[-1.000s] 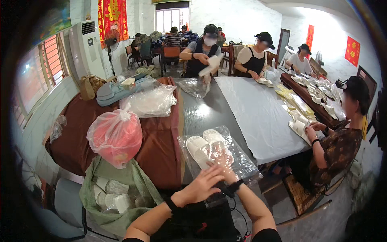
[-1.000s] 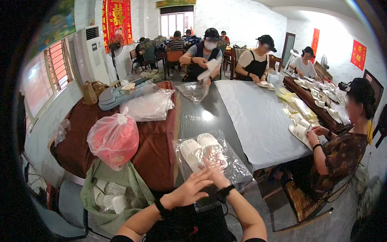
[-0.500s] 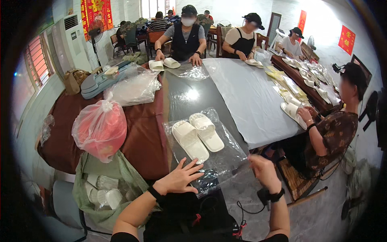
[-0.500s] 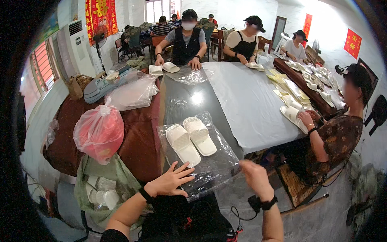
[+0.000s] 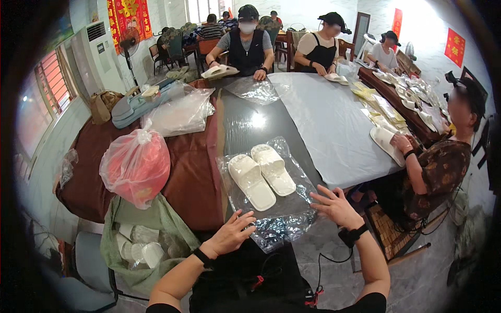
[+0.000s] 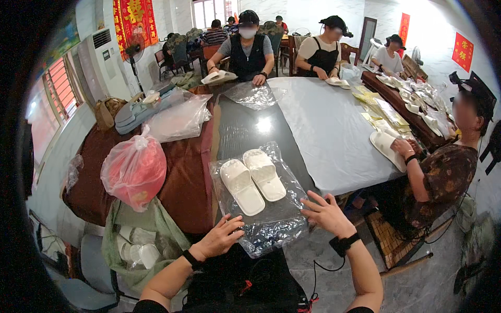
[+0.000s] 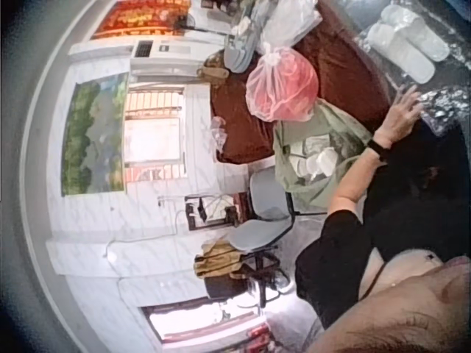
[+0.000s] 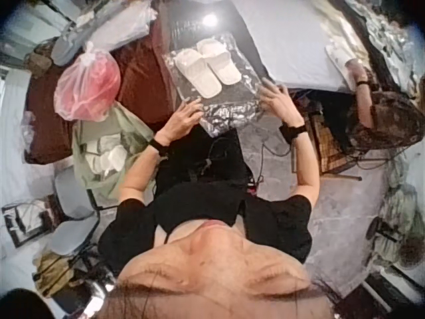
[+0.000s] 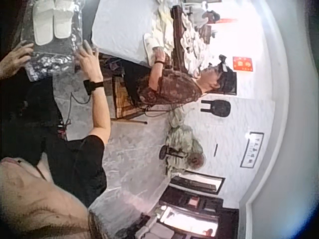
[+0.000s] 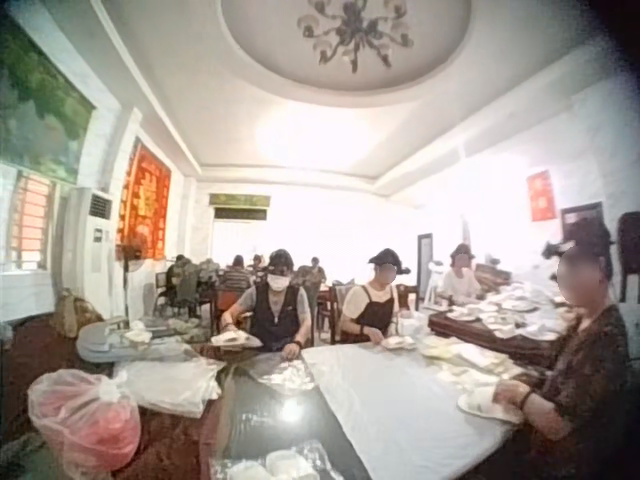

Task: Packing finished slippers into individual plastic bags and then into a large storage sack.

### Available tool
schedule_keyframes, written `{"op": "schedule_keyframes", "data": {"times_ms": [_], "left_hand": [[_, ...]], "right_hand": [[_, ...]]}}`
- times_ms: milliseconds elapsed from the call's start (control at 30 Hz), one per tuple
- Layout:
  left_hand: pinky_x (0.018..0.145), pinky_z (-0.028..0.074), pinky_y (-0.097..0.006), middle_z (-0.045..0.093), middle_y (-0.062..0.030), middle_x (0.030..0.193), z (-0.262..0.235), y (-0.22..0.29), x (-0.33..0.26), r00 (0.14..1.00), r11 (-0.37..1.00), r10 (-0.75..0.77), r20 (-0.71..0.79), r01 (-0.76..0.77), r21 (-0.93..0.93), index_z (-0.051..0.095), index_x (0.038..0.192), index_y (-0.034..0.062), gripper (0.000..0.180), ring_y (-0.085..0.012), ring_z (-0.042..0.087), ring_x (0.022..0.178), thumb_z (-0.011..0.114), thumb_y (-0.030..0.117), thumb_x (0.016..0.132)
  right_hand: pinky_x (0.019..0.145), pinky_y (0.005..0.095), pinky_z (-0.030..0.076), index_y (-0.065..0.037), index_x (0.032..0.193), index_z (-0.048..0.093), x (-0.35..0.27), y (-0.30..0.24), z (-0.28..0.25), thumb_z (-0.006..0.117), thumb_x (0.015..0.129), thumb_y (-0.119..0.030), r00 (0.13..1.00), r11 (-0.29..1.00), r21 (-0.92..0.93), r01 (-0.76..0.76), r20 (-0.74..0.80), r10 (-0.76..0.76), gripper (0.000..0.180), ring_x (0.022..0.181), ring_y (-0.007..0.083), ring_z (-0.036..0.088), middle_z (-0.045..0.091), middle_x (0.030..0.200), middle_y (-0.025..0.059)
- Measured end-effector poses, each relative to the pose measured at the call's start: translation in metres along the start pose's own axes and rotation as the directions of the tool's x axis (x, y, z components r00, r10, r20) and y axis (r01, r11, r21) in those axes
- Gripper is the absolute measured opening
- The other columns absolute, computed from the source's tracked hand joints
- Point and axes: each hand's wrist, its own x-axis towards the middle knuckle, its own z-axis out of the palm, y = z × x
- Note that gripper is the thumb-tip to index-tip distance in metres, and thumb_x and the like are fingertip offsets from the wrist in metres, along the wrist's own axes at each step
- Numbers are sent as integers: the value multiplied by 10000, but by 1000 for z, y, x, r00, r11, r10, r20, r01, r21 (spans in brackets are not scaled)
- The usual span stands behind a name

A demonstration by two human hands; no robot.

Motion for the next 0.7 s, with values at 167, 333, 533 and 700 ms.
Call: {"op": "schedule_keyframes", "data": {"times_ms": [167,333,533,700], "left_hand": [[1189,318,-530,614,-105,1229,-8,-1,-7,983,986,-103,-154,80,-147,625,1041,59,238,-310,525,1351,730,13,832],[941,507,-424,688,-83,879,-17,3,-11,850,914,-346,-397,209,-347,688,881,23,71,-291,660,1008,724,-21,840],[690,516,-395,652,-132,792,-3,5,-11,653,720,-664,-364,427,-547,694,1109,31,236,-308,662,747,675,8,875],[680,521,-425,635,-153,762,-8,0,0,606,664,-735,-304,553,-503,558,1394,67,531,-338,649,703,654,44,873]], "right_hand": [[1113,482,288,-108,1078,750,2,-10,8,725,895,-183,994,945,326,-8,-104,44,199,1466,233,392,679,1330,-26],[931,399,466,-32,1001,689,11,-6,25,615,1007,-155,897,624,761,-179,-134,421,144,970,240,698,754,949,66],[676,430,501,-43,1069,635,48,-25,44,678,942,-164,767,625,636,-453,-80,637,180,699,294,649,659,729,103],[989,467,363,-143,1254,616,71,-58,27,770,791,-172,830,953,0,-304,-491,265,489,1140,321,562,628,1239,94]]}}
